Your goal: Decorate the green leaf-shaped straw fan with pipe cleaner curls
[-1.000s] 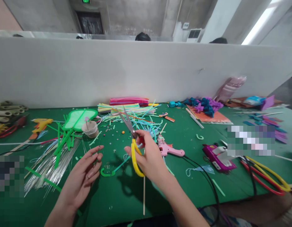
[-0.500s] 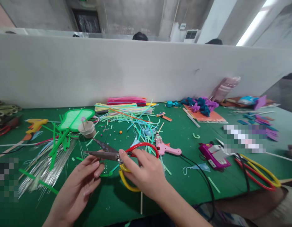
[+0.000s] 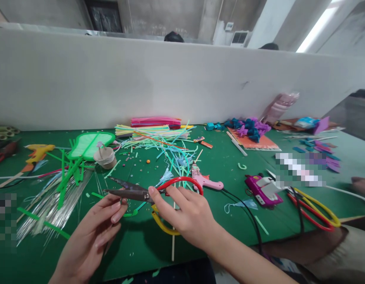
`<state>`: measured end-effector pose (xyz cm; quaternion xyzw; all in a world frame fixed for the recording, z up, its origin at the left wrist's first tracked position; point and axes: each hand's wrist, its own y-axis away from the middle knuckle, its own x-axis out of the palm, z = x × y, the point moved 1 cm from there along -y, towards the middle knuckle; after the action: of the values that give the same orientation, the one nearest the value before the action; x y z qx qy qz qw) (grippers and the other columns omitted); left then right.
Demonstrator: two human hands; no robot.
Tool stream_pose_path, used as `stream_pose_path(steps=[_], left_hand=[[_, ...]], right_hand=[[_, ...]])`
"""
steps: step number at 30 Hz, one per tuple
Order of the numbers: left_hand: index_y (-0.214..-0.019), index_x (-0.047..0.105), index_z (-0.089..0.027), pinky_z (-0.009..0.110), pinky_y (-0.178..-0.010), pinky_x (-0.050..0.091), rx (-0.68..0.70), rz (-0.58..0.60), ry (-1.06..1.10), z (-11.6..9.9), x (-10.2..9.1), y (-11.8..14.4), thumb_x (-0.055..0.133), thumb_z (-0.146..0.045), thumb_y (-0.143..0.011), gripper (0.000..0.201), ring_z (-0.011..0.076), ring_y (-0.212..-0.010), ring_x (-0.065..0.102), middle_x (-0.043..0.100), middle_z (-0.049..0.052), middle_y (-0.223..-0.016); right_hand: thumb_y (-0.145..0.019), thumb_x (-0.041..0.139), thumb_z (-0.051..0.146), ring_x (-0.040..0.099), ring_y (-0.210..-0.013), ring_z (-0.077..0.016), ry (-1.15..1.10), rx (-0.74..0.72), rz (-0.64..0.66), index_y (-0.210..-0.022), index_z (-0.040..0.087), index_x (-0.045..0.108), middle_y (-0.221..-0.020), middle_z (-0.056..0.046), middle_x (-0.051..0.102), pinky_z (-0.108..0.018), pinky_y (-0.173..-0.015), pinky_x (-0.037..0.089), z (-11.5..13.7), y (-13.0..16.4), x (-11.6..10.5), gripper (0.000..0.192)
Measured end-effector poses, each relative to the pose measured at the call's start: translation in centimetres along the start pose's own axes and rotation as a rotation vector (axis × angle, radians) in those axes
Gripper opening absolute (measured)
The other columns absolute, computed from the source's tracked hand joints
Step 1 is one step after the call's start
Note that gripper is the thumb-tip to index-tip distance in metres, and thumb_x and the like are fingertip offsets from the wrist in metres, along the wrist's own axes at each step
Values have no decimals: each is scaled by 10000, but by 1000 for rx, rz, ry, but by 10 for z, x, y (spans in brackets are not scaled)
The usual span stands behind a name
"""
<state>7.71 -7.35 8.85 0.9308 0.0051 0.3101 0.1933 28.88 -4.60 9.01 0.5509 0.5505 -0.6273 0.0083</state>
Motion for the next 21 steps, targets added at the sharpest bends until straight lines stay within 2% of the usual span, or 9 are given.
stream_pose_path(steps=[3,5,8,11,14,17,19,21], left_hand=[[-915,698,-151,67,-304,241,-9,-11,24,0,1,-3,747,-191,-762,166,-15,-392,260,515,-38,-636],[-939,702,-156,70,-301,254,14,-38,45,-1,0,-4,752,-182,-752,196,-10,-402,274,524,-32,-659],[-1006,706,-156,73,-303,278,91,-99,36,-4,1,-4,759,-167,-734,278,12,-452,332,548,-10,-729],[-1037,703,-160,73,-303,284,179,-129,-12,-4,4,-2,751,-171,-740,300,28,-505,373,573,13,-827],[-1032,702,-182,69,-303,275,258,-156,-64,-1,8,0,739,-219,-772,265,27,-509,369,586,15,-870],[-1041,705,-192,71,-313,286,298,-173,-92,3,11,0,751,-254,-770,281,36,-516,392,578,6,-815],[-1031,711,-191,77,-316,279,297,-174,-95,5,11,0,763,-259,-757,287,34,-506,389,579,4,-793],[-1005,717,-186,84,-317,263,288,-186,-92,6,11,0,772,-263,-745,276,27,-487,368,587,5,-783]], right_hand=[[-860,598,99,630,-684,-150,9,13,48,-1283,198,576,-869,-41,689,-258,-609,475,-1,4,1,435],[-877,575,120,642,-715,-160,-36,82,54,-1283,217,562,-876,-41,685,-265,-632,489,0,5,3,417],[-870,649,281,643,-794,-198,-189,334,82,-1224,208,541,-934,-68,659,-299,-666,522,6,6,3,377],[-699,772,566,621,-797,-224,-370,559,198,-1164,179,489,-946,-80,613,-333,-653,554,18,6,1,668],[-595,765,689,620,-891,-270,-475,570,305,-1201,138,430,-1007,-120,574,-396,-733,584,30,6,0,885],[-547,746,745,587,-1060,-349,-476,524,326,-1258,91,384,-1120,-196,532,-485,-864,560,40,4,3,1032],[-537,744,752,598,-1056,-358,-461,552,333,-1270,89,389,-1132,-203,531,-493,-841,570,42,2,5,1050],[-529,739,761,638,-961,-334,-452,609,360,-1267,119,420,-1111,-178,549,-470,-740,596,43,-2,6,1029]])
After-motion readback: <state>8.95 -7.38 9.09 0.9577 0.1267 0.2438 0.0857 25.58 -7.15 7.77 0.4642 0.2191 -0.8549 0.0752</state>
